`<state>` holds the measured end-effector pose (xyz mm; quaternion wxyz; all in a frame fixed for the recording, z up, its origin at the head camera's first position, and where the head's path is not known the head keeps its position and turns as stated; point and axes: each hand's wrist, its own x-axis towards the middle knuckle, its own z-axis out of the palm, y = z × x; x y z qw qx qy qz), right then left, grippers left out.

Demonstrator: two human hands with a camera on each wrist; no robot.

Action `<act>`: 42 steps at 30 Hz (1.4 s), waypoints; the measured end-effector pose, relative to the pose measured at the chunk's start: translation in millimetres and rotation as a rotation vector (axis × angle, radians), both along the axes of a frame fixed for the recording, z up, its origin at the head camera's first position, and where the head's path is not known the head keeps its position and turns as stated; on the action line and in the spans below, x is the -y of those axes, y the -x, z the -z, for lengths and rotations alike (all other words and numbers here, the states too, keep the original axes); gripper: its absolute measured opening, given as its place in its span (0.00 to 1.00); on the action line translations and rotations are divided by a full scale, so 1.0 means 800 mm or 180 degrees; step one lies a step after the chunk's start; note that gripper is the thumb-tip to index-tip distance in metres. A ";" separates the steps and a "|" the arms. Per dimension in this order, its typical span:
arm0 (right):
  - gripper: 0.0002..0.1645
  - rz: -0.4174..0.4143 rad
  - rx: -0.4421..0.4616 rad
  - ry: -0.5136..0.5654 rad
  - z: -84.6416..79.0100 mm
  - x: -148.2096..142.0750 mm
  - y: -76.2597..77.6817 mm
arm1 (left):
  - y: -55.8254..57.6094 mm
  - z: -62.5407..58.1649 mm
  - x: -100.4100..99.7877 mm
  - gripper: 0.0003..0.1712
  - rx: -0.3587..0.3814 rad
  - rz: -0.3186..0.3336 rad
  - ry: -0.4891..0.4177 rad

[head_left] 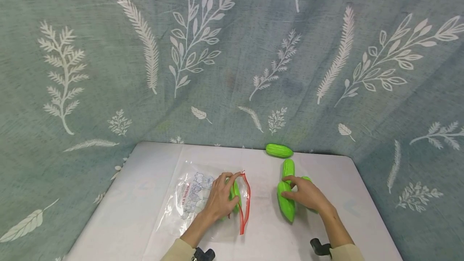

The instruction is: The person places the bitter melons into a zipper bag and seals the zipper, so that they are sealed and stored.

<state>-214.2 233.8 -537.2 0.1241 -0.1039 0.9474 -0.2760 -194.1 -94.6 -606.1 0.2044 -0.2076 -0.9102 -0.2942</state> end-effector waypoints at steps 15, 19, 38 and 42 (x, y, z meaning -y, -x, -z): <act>0.38 0.0026 -0.0274 0.0226 -0.002 0.012 0.001 | 0.001 -0.002 0.001 0.48 -0.0064 -0.0034 0.0045; 0.37 0.0064 -0.0364 0.0281 -0.001 0.016 0.001 | -0.001 -0.002 0.002 0.48 -0.0036 -0.0031 0.0041; 0.34 0.0073 -0.0555 0.0497 0.004 0.031 -0.004 | -0.005 -0.003 0.004 0.48 0.0151 0.0003 0.0015; 0.35 0.0085 -0.0558 0.0598 0.006 0.033 -0.005 | -0.005 -0.002 0.004 0.48 0.0105 0.0023 0.0000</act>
